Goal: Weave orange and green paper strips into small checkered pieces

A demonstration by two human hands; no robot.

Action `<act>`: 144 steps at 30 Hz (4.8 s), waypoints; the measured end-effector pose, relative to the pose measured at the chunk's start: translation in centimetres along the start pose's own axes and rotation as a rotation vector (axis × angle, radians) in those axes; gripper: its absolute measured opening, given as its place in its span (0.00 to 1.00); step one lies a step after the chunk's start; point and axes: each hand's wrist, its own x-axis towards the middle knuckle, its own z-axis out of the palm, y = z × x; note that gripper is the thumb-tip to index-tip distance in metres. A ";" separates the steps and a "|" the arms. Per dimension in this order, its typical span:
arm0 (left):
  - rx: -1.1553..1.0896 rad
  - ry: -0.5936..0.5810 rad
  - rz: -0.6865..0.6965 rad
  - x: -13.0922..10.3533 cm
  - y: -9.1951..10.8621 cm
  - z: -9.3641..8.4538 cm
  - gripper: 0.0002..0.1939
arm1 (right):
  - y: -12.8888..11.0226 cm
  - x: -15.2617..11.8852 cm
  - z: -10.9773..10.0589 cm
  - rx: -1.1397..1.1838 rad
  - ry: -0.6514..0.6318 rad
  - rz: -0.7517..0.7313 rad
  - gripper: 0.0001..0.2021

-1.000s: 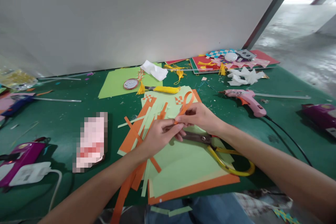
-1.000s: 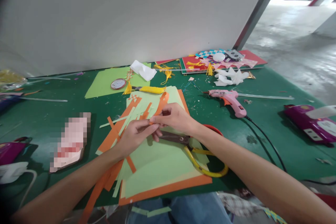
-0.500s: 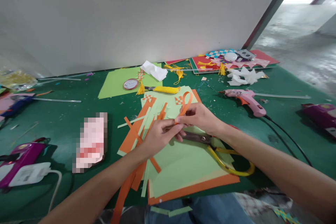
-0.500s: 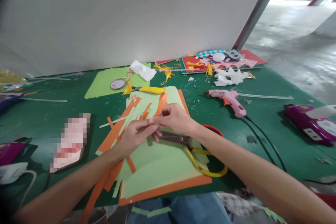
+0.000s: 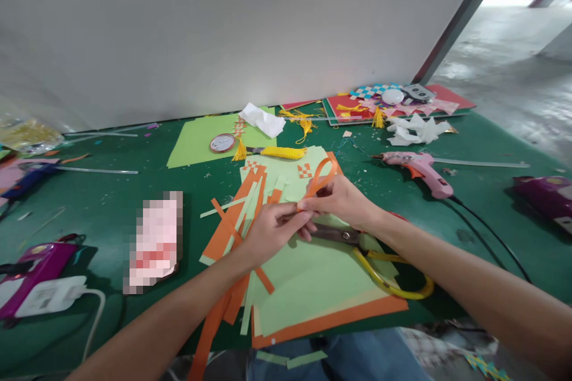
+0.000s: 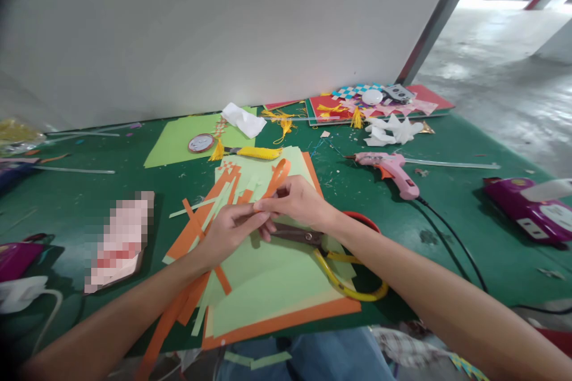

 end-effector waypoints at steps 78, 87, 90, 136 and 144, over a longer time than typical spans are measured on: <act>-0.317 -0.007 -0.007 0.4 -0.1 -0.5 0.19 | -0.6 0.0 0.3 -0.097 0.201 -0.262 0.12; -0.406 0.028 -0.052 0.8 -0.1 -0.6 0.13 | -0.4 -0.4 -0.3 -0.250 0.120 -0.366 0.07; -0.282 0.123 0.030 0.6 0.0 -0.6 0.12 | -0.1 0.0 -1.0 -0.252 0.051 -0.322 0.15; 0.204 0.363 0.283 0.1 -0.4 -0.3 0.04 | -0.5 -0.2 0.1 -0.448 0.157 -0.326 0.05; 0.208 0.361 0.306 0.2 -0.3 -0.4 0.10 | -0.8 0.1 -0.6 0.106 -0.061 0.043 0.12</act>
